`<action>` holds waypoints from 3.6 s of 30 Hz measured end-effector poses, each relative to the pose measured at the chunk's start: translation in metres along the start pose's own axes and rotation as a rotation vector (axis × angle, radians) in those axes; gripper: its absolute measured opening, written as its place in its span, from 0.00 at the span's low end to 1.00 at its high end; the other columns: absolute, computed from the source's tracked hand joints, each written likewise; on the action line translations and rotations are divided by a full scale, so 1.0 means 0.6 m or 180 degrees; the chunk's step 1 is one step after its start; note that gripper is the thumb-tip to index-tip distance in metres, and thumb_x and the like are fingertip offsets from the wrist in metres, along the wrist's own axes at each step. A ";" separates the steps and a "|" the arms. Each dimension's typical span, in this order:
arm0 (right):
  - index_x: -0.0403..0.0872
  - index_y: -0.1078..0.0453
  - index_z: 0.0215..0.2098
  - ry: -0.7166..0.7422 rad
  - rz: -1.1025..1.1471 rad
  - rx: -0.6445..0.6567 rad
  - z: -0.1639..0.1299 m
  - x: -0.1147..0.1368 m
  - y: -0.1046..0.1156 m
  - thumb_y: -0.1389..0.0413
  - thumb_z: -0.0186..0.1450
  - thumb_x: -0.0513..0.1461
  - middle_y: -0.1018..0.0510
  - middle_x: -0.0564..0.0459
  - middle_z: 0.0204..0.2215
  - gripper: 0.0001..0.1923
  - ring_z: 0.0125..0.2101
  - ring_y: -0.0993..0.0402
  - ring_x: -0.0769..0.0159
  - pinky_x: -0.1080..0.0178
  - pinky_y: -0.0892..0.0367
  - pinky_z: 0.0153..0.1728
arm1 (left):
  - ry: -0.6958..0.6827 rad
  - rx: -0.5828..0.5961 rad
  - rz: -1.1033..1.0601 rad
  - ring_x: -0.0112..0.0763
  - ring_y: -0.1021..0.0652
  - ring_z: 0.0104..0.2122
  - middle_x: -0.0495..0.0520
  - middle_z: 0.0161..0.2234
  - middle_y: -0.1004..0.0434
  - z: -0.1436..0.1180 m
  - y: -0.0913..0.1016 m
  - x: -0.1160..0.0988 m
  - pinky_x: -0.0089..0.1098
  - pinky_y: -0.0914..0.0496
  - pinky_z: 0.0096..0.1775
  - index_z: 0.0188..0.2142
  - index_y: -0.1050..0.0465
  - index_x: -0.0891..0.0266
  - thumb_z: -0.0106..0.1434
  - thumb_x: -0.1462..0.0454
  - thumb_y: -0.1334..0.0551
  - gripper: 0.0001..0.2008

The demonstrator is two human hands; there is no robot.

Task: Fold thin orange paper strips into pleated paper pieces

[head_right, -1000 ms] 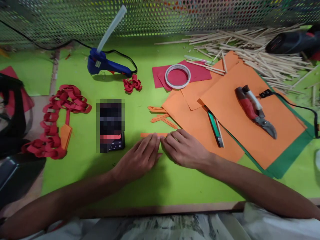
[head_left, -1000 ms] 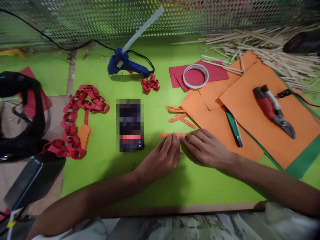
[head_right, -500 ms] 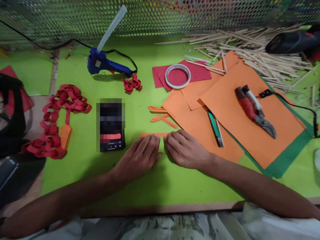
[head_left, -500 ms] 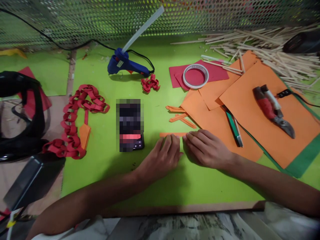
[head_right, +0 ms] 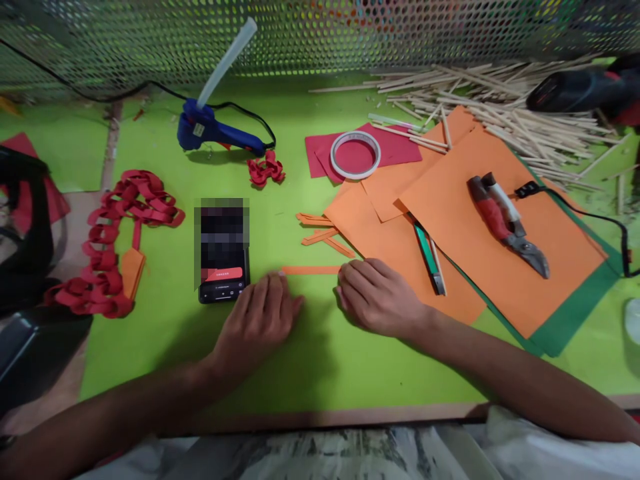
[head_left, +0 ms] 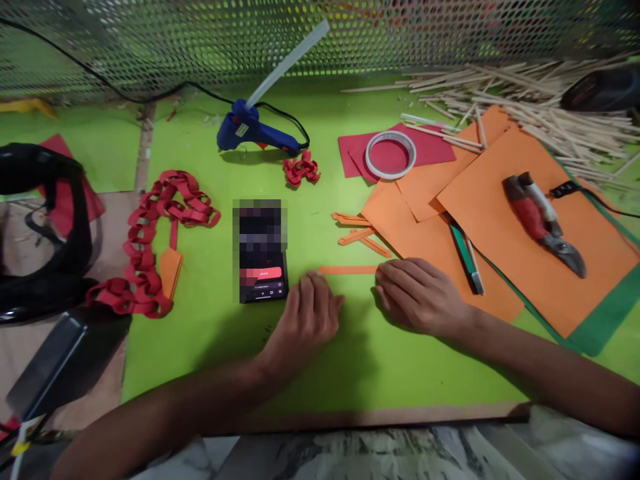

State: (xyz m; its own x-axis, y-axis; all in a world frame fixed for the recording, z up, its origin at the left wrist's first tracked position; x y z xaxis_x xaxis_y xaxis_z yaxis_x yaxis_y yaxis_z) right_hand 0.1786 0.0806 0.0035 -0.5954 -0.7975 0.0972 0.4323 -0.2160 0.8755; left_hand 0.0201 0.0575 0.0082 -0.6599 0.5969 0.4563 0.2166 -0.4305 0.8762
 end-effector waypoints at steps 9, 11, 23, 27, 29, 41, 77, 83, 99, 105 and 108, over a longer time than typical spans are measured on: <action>0.42 0.28 0.44 -0.0157 0.0380 -0.0074 -0.001 -0.012 -0.005 0.38 0.64 0.34 0.19 0.45 0.38 0.09 0.40 0.23 0.59 0.57 0.25 0.38 | -0.0109 -0.0073 -0.0103 0.32 0.27 0.24 0.57 0.27 0.25 0.010 0.007 0.013 0.35 0.31 0.25 0.31 0.25 0.67 0.74 0.59 0.43 0.18; 0.43 0.28 0.44 -0.0172 0.0389 -0.0076 -0.001 -0.013 -0.007 0.38 0.64 0.34 0.19 0.46 0.38 0.09 0.40 0.23 0.59 0.57 0.25 0.38 | -0.0483 -0.0250 -0.0315 0.35 0.22 0.34 0.59 0.36 0.21 0.013 0.007 0.006 0.35 0.27 0.33 0.39 0.23 0.68 0.72 0.64 0.42 0.10; 0.44 0.27 0.43 -0.0409 0.0681 -0.0123 -0.003 -0.028 -0.009 0.39 0.64 0.34 0.20 0.46 0.38 0.08 0.39 0.23 0.60 0.56 0.24 0.39 | 0.0069 0.0191 -0.1941 0.35 0.23 0.38 0.55 0.39 0.22 0.043 -0.042 0.062 0.35 0.27 0.39 0.50 0.26 0.66 0.70 0.70 0.41 0.11; 0.45 0.27 0.47 -0.0511 0.0794 -0.0077 0.000 -0.033 -0.012 0.40 0.65 0.35 0.20 0.46 0.39 0.12 0.40 0.23 0.60 0.55 0.25 0.41 | 0.0139 0.0334 -0.2310 0.34 0.23 0.38 0.53 0.38 0.24 0.046 -0.052 0.068 0.34 0.28 0.40 0.49 0.25 0.64 0.73 0.67 0.43 0.10; 0.44 0.29 0.52 -0.0542 0.0773 0.0000 0.003 -0.034 -0.014 0.41 0.66 0.35 0.20 0.44 0.41 0.15 0.41 0.23 0.58 0.54 0.25 0.42 | 0.0196 0.0338 -0.2337 0.35 0.24 0.39 0.54 0.40 0.24 0.046 -0.055 0.071 0.35 0.28 0.40 0.49 0.25 0.63 0.73 0.65 0.42 0.09; 0.45 0.28 0.47 -0.0226 0.0697 -0.0095 0.000 -0.026 -0.010 0.41 0.66 0.34 0.20 0.47 0.38 0.10 0.39 0.25 0.62 0.58 0.27 0.39 | -0.0239 0.0169 -0.1684 0.35 0.26 0.34 0.53 0.34 0.27 0.044 -0.037 0.057 0.35 0.32 0.35 0.44 0.26 0.63 0.71 0.70 0.42 0.07; 0.39 0.26 0.42 0.0186 0.0668 -0.0021 0.003 -0.006 -0.005 0.38 0.65 0.38 0.22 0.47 0.30 0.10 0.32 0.29 0.62 0.58 0.32 0.32 | -0.0802 0.0058 -0.0692 0.33 0.21 0.34 0.69 0.55 0.24 0.009 0.002 -0.014 0.33 0.28 0.33 0.59 0.32 0.72 0.69 0.72 0.43 0.20; 0.41 0.26 0.35 0.0455 0.0653 -0.0103 0.002 0.005 0.000 0.37 0.64 0.37 0.23 0.50 0.27 0.05 0.29 0.31 0.64 0.59 0.34 0.29 | -0.0715 0.0212 -0.0661 0.50 0.24 0.55 0.73 0.61 0.30 -0.006 0.008 -0.043 0.40 0.27 0.46 0.63 0.35 0.73 0.73 0.61 0.45 0.23; 0.43 0.27 0.42 0.0380 0.0915 0.0079 0.001 -0.002 -0.002 0.39 0.66 0.39 0.21 0.48 0.35 0.08 0.38 0.26 0.62 0.58 0.31 0.37 | -0.0201 0.0053 -0.1131 0.54 0.25 0.56 0.76 0.59 0.29 0.014 -0.012 0.002 0.45 0.29 0.48 0.58 0.31 0.76 0.73 0.60 0.45 0.22; 0.45 0.27 0.42 -0.0054 0.0587 0.0181 0.005 -0.014 -0.011 0.40 0.67 0.44 0.21 0.48 0.36 0.11 0.36 0.27 0.60 0.56 0.32 0.36 | -0.0225 -0.0281 -0.1091 0.46 0.21 0.47 0.67 0.49 0.21 0.026 -0.022 0.025 0.41 0.29 0.42 0.50 0.26 0.70 0.72 0.65 0.43 0.12; 0.44 0.27 0.41 -0.0155 0.0807 0.0141 0.008 -0.018 -0.013 0.39 0.67 0.41 0.21 0.47 0.35 0.08 0.36 0.26 0.60 0.57 0.31 0.37 | -0.0141 -0.0428 -0.1389 0.43 0.22 0.48 0.62 0.49 0.21 0.034 -0.031 0.041 0.39 0.29 0.44 0.43 0.25 0.66 0.71 0.66 0.41 0.07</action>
State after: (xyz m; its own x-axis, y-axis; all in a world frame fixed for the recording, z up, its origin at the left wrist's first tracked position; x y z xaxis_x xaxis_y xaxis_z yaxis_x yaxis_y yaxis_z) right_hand 0.1785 0.0937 -0.0020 -0.5042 -0.7947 0.3380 0.5426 0.0130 0.8399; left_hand 0.0147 0.0941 0.0064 -0.6365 0.7691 0.0577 -0.1722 -0.2147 0.9614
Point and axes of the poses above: each hand's wrist, its own z-axis towards the middle knuckle, its own y-axis out of the back of the hand, x = y × z, the point moved 6 cm from there along z, towards the middle knuckle
